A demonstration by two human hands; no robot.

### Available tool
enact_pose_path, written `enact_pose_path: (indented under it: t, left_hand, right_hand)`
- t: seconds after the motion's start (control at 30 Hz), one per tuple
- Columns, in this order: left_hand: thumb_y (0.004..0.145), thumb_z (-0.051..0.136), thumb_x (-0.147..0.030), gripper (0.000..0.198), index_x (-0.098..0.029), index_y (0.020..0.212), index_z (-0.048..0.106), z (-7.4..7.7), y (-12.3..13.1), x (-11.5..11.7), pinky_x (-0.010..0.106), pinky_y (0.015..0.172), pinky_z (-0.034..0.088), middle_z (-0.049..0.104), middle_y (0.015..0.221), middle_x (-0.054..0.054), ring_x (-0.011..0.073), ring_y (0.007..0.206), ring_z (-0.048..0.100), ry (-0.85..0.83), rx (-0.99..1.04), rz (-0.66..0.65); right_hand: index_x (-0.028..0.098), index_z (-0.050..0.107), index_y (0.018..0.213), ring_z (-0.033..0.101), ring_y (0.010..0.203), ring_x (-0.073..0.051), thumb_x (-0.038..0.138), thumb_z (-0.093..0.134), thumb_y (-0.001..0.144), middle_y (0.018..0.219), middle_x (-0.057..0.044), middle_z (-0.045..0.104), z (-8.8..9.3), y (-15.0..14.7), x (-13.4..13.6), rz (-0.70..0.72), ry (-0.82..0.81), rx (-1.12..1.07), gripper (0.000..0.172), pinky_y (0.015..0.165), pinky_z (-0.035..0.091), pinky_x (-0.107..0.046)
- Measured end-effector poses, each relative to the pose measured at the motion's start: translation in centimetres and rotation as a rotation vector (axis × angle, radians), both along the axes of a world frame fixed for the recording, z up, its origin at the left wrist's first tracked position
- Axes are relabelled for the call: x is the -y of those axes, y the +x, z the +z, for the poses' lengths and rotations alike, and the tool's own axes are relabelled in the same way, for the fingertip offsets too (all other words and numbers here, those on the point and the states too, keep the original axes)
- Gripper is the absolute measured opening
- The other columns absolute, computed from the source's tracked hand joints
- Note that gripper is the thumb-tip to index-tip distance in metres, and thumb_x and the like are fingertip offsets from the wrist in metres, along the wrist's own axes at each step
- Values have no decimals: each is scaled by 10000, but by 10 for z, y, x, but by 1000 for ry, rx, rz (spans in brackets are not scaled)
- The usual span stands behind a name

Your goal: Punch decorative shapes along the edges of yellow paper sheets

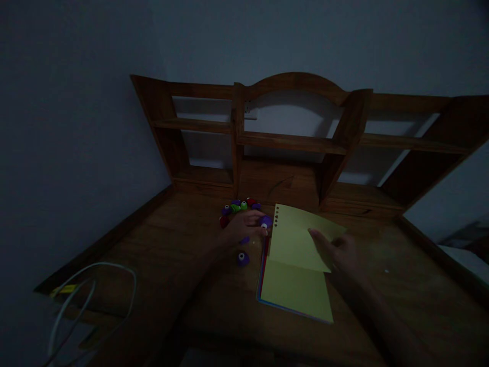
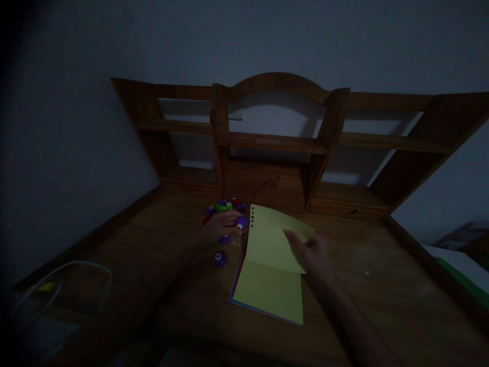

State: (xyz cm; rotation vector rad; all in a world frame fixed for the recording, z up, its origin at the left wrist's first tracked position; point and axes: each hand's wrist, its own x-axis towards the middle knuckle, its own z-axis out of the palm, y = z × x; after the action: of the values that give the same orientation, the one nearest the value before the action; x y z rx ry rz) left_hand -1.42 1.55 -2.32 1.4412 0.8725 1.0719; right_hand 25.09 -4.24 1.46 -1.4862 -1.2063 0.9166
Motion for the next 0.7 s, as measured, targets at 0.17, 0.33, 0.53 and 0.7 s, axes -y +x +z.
enact_pose_path:
  t: [0.17,0.33,0.53,0.7]
  left_hand:
    - [591,824,-236,439,-167,988,651,0,2,1,357,867,499,689,1013,86,216,936,659,-4,-3,-19]
    - [615,810,-245,443,-176,1023,653,0,2,3,370,906,478,679,1077,94,223,987,646,12,-25,-31]
    - [636,796,-269,441,-160,1037,646,-3,3,5,349,882,485,680,1060,109,227,979,643,0,-58,-85]
    - [669,767,-316,401,-155,1018,655,-5,5,6,306,832,490,682,1047,87,237,970,633,13,-115,-115]
  right_hand:
    - [182,568,454,447,340,-123,484,757,656,399,2,533,-5,3,-3,22,21,59,409,320,251,-245]
    - [184,602,497,421,332,-116,473,750,670,370,21,481,-6,0,-2,-13,27,73,368,312,235,-246]
    - [184,568,451,428,355,-115,509,739,674,392,5,493,-12,4,-4,-24,54,122,430,318,251,-250]
    - [182,567,458,458,372,-125,494,747,668,425,-2,541,-12,4,-4,-2,76,102,416,333,267,-249]
